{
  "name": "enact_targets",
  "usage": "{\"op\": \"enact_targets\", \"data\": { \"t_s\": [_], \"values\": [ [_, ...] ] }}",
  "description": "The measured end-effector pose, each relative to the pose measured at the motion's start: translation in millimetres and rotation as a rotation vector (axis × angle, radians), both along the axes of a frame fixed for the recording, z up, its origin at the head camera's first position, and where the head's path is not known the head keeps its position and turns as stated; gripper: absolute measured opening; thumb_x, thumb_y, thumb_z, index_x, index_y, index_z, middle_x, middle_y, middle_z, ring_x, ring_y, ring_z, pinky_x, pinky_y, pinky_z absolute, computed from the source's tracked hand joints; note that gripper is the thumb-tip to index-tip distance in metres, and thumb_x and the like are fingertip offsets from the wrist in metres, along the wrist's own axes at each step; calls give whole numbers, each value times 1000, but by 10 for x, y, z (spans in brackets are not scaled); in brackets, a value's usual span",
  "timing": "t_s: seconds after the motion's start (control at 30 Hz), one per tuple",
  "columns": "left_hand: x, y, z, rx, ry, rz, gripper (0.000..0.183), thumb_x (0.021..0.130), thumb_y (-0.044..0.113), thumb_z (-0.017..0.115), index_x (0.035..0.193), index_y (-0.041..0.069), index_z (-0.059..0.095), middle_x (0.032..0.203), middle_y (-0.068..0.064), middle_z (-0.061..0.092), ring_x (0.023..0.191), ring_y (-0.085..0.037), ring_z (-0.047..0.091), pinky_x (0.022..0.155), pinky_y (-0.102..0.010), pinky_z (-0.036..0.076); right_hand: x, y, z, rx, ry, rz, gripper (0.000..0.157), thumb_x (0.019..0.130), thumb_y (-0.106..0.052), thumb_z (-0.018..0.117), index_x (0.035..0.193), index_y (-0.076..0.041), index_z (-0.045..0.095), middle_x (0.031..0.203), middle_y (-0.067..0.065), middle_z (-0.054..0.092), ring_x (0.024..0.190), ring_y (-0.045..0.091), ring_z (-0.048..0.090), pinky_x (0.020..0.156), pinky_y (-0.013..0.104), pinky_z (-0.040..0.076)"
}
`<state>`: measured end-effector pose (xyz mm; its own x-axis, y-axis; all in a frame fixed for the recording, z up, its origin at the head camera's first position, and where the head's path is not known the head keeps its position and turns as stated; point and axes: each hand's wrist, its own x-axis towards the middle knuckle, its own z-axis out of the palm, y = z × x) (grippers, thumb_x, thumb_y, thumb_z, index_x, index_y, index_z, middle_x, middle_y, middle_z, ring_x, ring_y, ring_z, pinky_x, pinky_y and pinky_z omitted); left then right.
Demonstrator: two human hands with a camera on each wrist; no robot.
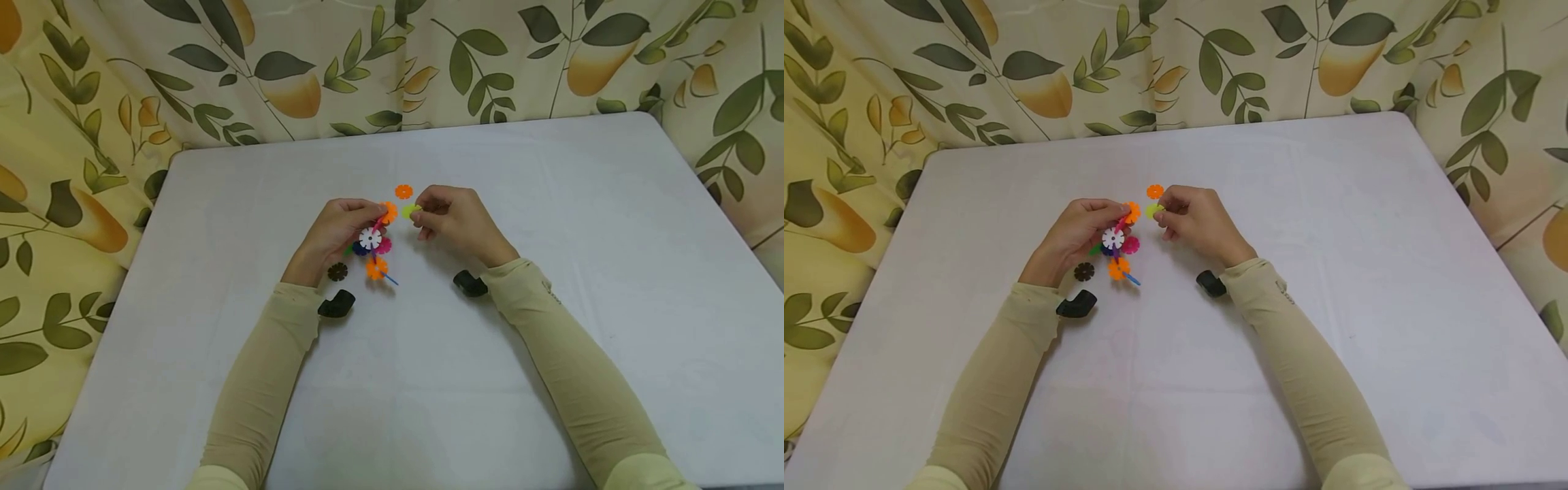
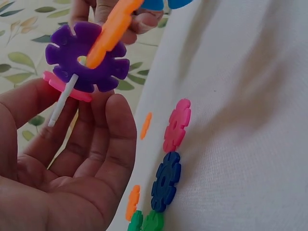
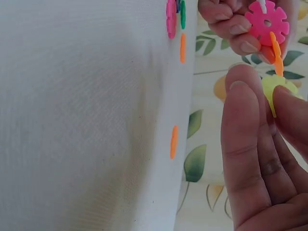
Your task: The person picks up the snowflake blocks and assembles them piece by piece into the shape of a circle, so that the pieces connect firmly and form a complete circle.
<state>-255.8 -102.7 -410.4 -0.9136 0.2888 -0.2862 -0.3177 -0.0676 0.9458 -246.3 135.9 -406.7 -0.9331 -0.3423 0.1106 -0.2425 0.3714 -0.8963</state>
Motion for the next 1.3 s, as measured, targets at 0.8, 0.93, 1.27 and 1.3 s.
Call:
{"op": "enact_targets", "data": {
  "t_s": [0.8,0.93,1.27,1.3],
  "values": [
    [16,17,14,-62,28,-34,20,103,17,75,101,-2,79,85,-7,74,76,-17,64,70,-22,54,-3,-37,-30,56,152,74,3,98,5,74,99,7,76,84,17,74,66,28,71,68,22,56],
    [16,16,12,-77,28,-31,21,103,18,75,102,-2,80,85,-7,74,77,-17,65,70,-23,54,4,-40,-30,67,189,60,3,97,3,76,98,6,77,89,16,75,68,25,68,69,23,55],
    [13,41,0,-147,27,-16,23,103,21,75,104,-1,79,88,-9,75,83,-19,67,76,-25,55,6,-51,-40,54,329,50,5,94,7,77,98,4,79,87,11,72,77,22,59,70,24,48],
    [15,46,3,-140,21,-8,22,104,20,74,105,-2,79,88,-9,75,82,-20,68,77,-26,56,5,-54,-41,52,342,52,5,94,7,77,98,5,79,86,11,71,76,22,59,70,24,47]
  ]
}}
